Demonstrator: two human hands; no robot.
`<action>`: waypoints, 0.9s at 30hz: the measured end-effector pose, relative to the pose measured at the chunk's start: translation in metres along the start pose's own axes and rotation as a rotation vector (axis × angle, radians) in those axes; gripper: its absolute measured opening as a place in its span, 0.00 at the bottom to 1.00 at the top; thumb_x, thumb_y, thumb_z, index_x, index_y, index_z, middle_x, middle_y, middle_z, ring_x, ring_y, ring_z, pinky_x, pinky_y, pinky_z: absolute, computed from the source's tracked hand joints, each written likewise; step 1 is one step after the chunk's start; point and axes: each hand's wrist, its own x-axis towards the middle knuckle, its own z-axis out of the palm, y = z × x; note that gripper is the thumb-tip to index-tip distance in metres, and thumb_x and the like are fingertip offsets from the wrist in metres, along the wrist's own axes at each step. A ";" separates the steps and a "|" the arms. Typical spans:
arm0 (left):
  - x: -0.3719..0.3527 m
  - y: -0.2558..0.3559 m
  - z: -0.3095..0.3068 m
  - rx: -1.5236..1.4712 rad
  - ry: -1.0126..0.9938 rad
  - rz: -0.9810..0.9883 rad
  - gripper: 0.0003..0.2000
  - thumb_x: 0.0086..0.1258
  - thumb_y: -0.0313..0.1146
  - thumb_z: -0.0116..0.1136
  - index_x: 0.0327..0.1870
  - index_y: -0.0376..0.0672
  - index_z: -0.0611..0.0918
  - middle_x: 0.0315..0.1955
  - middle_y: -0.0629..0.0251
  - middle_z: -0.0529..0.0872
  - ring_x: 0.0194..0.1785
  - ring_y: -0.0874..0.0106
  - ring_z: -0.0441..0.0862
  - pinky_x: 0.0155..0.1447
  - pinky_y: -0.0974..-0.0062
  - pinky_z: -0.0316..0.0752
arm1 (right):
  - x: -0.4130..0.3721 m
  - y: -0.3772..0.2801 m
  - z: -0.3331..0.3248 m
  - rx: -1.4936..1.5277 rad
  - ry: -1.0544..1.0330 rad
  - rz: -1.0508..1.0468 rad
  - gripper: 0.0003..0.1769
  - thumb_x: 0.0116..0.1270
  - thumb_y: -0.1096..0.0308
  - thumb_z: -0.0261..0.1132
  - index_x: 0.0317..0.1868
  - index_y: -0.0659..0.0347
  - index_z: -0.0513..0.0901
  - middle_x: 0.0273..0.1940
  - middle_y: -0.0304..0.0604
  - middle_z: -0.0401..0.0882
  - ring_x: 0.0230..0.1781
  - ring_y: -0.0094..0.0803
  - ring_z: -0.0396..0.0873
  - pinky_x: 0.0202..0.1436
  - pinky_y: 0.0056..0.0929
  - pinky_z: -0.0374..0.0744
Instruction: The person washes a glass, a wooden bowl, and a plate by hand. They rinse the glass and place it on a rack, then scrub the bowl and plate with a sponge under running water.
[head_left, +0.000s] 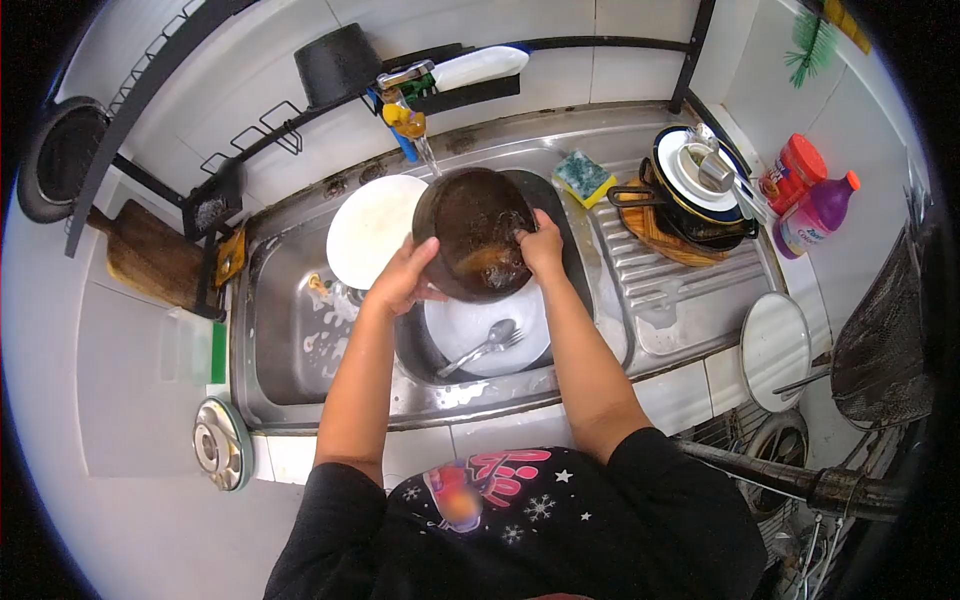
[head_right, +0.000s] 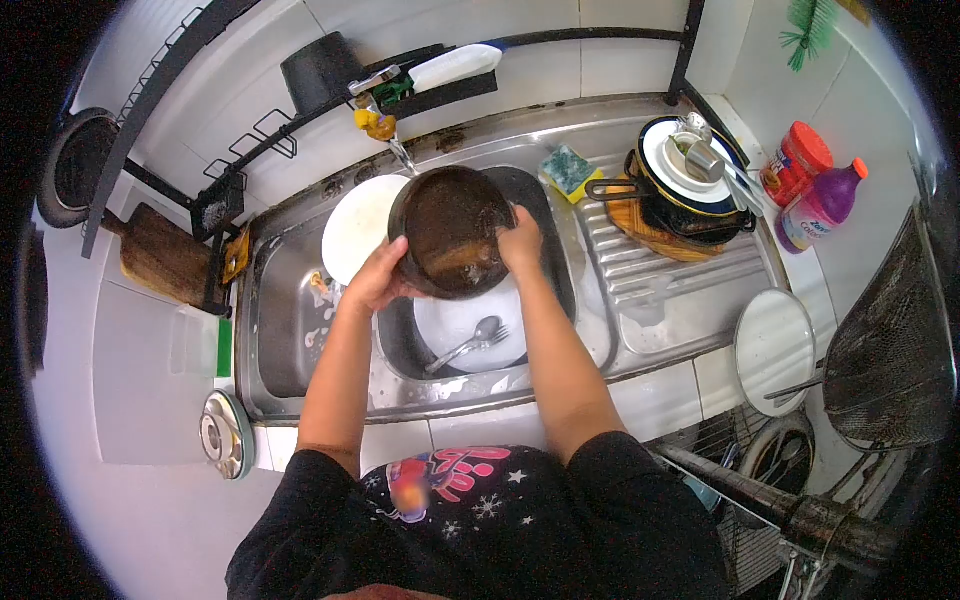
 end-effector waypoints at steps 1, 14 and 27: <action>0.001 0.004 -0.005 0.042 -0.019 0.018 0.43 0.60 0.52 0.60 0.68 0.38 0.51 0.55 0.52 0.73 0.48 0.62 0.79 0.38 0.66 0.82 | -0.005 -0.013 -0.006 -0.042 -0.035 -0.012 0.21 0.54 0.74 0.63 0.51 0.60 0.77 0.45 0.51 0.80 0.47 0.45 0.78 0.51 0.34 0.74; 0.006 0.011 0.006 0.238 0.427 0.344 0.31 0.58 0.41 0.64 0.59 0.31 0.68 0.45 0.55 0.80 0.46 0.67 0.78 0.52 0.74 0.71 | 0.001 0.007 0.020 0.022 -0.173 -0.209 0.25 0.52 0.76 0.58 0.54 0.62 0.75 0.45 0.54 0.80 0.48 0.37 0.79 0.54 0.30 0.72; 0.002 0.014 -0.001 0.136 0.552 0.327 0.36 0.54 0.38 0.63 0.63 0.31 0.63 0.49 0.50 0.77 0.49 0.65 0.77 0.52 0.74 0.72 | 0.008 -0.063 0.048 -0.481 -0.188 -1.333 0.06 0.51 0.73 0.59 0.32 0.61 0.76 0.37 0.47 0.73 0.43 0.44 0.72 0.48 0.37 0.74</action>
